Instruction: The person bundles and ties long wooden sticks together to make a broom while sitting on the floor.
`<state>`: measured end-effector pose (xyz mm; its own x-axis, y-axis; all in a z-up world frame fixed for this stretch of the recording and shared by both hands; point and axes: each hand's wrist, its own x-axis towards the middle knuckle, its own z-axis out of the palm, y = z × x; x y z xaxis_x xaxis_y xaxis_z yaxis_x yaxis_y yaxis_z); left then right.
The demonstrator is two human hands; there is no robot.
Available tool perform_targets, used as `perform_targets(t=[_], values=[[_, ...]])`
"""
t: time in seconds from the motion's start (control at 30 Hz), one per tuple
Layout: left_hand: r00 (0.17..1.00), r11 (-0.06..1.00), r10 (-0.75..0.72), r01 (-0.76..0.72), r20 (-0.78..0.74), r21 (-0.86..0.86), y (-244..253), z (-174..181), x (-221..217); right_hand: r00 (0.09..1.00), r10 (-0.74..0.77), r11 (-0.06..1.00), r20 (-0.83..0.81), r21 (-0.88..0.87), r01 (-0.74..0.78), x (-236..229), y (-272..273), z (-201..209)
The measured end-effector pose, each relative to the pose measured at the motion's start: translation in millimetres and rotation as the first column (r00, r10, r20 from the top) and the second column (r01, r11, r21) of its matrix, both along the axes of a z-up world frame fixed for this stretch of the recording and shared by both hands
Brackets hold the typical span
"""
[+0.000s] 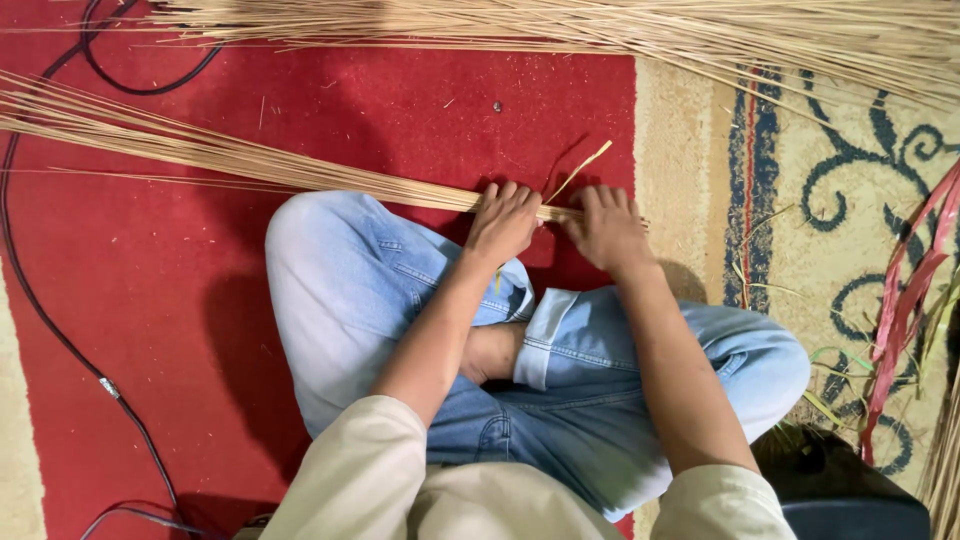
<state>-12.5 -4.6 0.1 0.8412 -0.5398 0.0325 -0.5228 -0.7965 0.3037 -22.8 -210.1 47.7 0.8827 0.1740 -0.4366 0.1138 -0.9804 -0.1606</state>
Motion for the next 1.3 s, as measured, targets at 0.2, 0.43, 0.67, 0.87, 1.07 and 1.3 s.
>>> perform_targets(t=[0.2,0.43,0.67,0.87,1.07,1.3], values=[[1.0,1.0,0.014,-0.014,0.006,-0.028,2,11,2,0.987,0.108,0.991,0.121,-0.097,-0.096,-10,19,-46],[0.965,0.965,0.264,-0.264,0.014,0.005,3,39,-24,0.98,0.139,0.986,0.14,-0.112,-0.124,-7,20,-38],[0.926,0.937,0.347,-0.335,-0.147,0.098,-5,-15,-45,0.999,-0.032,0.996,0.007,0.089,0.031,19,32,-20],[0.965,0.962,0.262,-0.26,-0.016,0.08,-9,-38,-48,0.97,-0.237,0.901,-0.062,0.361,0.243,46,41,-71],[0.96,0.973,0.187,-0.21,0.207,0.091,-21,-48,-47,0.914,-0.328,0.632,-0.237,0.664,0.399,54,56,-71],[0.972,0.951,-0.014,-0.06,0.236,0.303,-43,-85,-46,0.895,-0.376,0.567,-0.239,0.704,0.426,66,52,-112]])
